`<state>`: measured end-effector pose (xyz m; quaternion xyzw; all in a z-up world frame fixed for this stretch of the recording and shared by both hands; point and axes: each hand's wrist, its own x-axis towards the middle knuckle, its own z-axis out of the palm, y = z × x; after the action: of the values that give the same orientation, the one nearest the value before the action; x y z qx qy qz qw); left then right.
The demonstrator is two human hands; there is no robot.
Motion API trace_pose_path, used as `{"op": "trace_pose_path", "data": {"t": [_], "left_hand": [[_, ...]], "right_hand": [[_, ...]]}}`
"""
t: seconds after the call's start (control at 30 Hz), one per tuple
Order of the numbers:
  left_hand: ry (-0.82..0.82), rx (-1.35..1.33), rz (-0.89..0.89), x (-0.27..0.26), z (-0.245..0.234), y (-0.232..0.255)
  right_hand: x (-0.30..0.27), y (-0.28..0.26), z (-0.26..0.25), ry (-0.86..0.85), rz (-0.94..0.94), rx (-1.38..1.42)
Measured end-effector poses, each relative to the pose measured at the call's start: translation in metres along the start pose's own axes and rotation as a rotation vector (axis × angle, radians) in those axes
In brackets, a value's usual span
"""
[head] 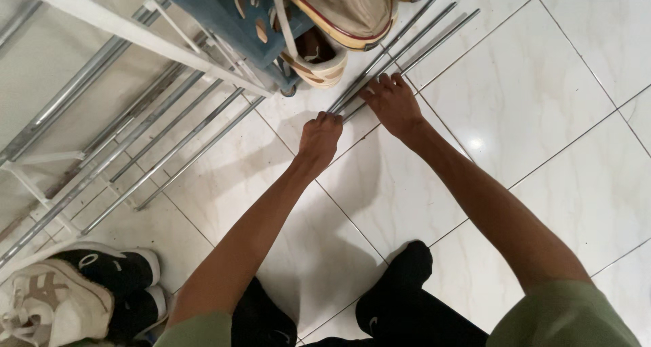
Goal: The person assembles a white plastic shoe rack by inserting metal rods into the side frames. They repeatedly pick up rods from the floor and slide them into the rack slots, adjusting the position to ensure proper fit.
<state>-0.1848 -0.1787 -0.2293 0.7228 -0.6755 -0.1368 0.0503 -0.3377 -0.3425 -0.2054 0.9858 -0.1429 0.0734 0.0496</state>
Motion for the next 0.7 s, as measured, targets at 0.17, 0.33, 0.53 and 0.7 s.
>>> {"op": "trace_pose_path", "data": {"t": [0.17, 0.33, 0.53, 0.7], "left_hand": [[0.094, -0.035, -0.031, -0.018, -0.029, -0.009], [0.204, 0.039, -0.024, -0.05, -0.066, -0.018], [0.403, 0.098, 0.0, -0.097, -0.119, -0.036], [0.598, 0.076, 0.05, -0.14, -0.172, -0.049]], "right_hand": [[0.005, -0.004, -0.026, -0.092, -0.024, 0.004], [0.018, -0.024, -0.064, -0.064, -0.078, 0.147], [0.046, -0.058, -0.121, 0.009, -0.157, 0.253], [0.062, -0.088, -0.175, 0.035, -0.175, 0.422]]}}
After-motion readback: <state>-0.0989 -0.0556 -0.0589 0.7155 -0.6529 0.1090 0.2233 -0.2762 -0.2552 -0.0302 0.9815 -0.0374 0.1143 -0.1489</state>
